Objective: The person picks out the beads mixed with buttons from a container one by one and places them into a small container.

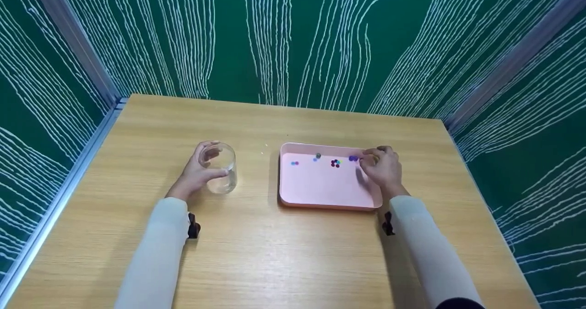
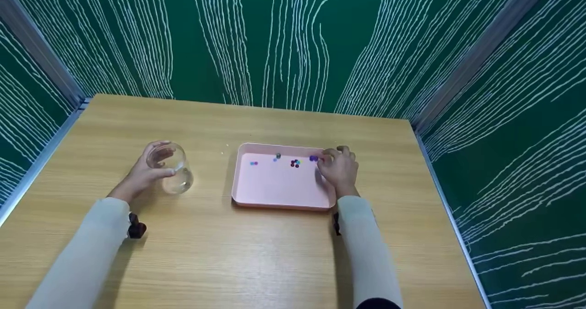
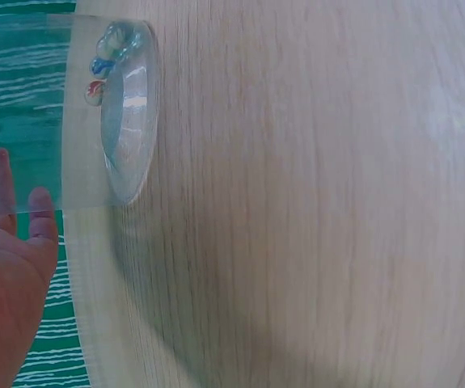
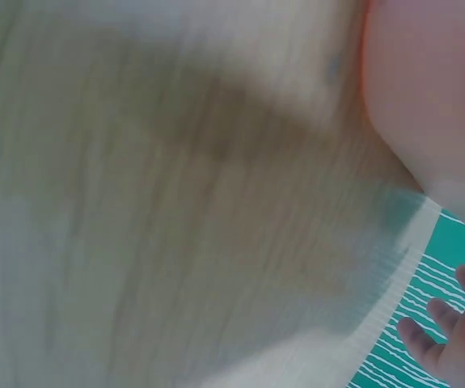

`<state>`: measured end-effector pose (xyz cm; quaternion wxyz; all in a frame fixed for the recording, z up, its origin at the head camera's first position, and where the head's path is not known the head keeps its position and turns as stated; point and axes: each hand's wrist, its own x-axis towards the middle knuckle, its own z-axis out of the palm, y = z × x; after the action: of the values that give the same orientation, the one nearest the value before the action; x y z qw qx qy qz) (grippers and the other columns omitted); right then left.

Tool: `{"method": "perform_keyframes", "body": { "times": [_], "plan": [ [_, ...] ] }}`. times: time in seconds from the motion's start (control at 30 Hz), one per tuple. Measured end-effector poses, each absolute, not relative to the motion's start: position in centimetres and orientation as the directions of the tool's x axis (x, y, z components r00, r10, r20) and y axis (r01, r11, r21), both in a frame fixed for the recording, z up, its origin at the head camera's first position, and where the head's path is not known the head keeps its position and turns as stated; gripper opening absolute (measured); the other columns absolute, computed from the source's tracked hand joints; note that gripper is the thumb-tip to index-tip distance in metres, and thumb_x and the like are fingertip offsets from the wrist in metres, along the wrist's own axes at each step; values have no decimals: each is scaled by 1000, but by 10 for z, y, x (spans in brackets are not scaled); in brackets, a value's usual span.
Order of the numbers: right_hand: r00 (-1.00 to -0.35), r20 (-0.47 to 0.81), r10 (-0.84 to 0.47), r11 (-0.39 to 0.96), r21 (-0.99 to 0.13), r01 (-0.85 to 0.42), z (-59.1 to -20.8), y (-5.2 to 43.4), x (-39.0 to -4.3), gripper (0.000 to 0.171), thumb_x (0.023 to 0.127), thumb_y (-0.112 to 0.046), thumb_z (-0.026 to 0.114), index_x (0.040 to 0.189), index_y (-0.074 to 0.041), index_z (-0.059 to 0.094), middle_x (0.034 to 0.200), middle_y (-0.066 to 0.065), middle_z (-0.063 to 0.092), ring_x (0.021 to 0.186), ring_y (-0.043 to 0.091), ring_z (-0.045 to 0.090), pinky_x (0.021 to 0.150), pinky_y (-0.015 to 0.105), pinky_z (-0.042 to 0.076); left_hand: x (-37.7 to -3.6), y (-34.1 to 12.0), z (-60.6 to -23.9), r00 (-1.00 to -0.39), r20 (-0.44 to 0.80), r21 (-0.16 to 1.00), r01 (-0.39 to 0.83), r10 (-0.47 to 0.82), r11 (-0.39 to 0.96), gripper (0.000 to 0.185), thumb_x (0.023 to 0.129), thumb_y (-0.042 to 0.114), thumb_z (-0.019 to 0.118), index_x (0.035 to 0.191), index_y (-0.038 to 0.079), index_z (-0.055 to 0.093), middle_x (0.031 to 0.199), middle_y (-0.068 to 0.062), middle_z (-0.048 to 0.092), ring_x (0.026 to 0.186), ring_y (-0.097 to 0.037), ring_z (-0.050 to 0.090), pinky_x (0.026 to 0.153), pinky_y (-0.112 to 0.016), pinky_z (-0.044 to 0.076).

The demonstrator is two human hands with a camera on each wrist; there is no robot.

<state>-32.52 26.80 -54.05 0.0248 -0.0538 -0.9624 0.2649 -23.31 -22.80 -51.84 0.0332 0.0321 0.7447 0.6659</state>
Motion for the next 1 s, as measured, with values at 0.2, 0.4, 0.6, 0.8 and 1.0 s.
{"method": "perform_keyframes", "body": {
  "times": [0.2, 0.4, 0.6, 0.8, 1.0],
  "plan": [
    [-995, 46, 92, 880, -472, 59, -545, 271, -327, 38, 84, -38, 69, 117, -18, 68, 143, 15, 41, 127, 39, 37, 103, 60, 37, -233, -226, -517, -995, -20, 995, -10, 102, 95, 83, 77, 2, 76, 144, 12, 28, 147, -16, 39, 141, -30, 30, 119, -56, 11],
    [-995, -3, 102, 885, -456, 92, -547, 268, -330, 39, 84, -38, 68, 119, -19, 67, 145, 16, 38, 129, 40, 34, 105, 62, 35, -233, -226, -517, -996, -18, 995, -9, 89, 95, 84, 76, 0, 75, 145, 10, 28, 147, -17, 39, 141, -32, 30, 119, -56, 12],
    [-997, -13, 73, 915, -398, 72, -548, 266, -329, 41, 84, -35, 68, 121, -17, 66, 144, 17, 39, 129, 40, 33, 106, 61, 33, -232, -226, -518, -997, -14, 995, -6, 76, 96, 83, 75, -1, 75, 144, 11, 31, 145, -15, 41, 139, -30, 32, 119, -55, 14],
    [-999, 11, 49, 933, -358, 42, -548, 266, -328, 36, 84, -31, 68, 117, -16, 68, 143, 18, 41, 129, 41, 34, 106, 60, 34, -232, -226, -518, -997, -11, 993, -2, 77, 115, 83, 76, 1, 76, 144, 14, 31, 145, -13, 41, 139, -28, 33, 119, -54, 16],
    [-998, 62, 20, 942, -335, -2, -549, 267, -327, 30, 84, -27, 67, 112, -15, 70, 139, 19, 43, 128, 41, 36, 104, 61, 35, -234, -227, -520, -996, -15, 995, -6, 86, 102, 85, 75, -1, 76, 145, 13, 30, 146, -14, 40, 140, -29, 32, 120, -54, 14]
  ]
}}
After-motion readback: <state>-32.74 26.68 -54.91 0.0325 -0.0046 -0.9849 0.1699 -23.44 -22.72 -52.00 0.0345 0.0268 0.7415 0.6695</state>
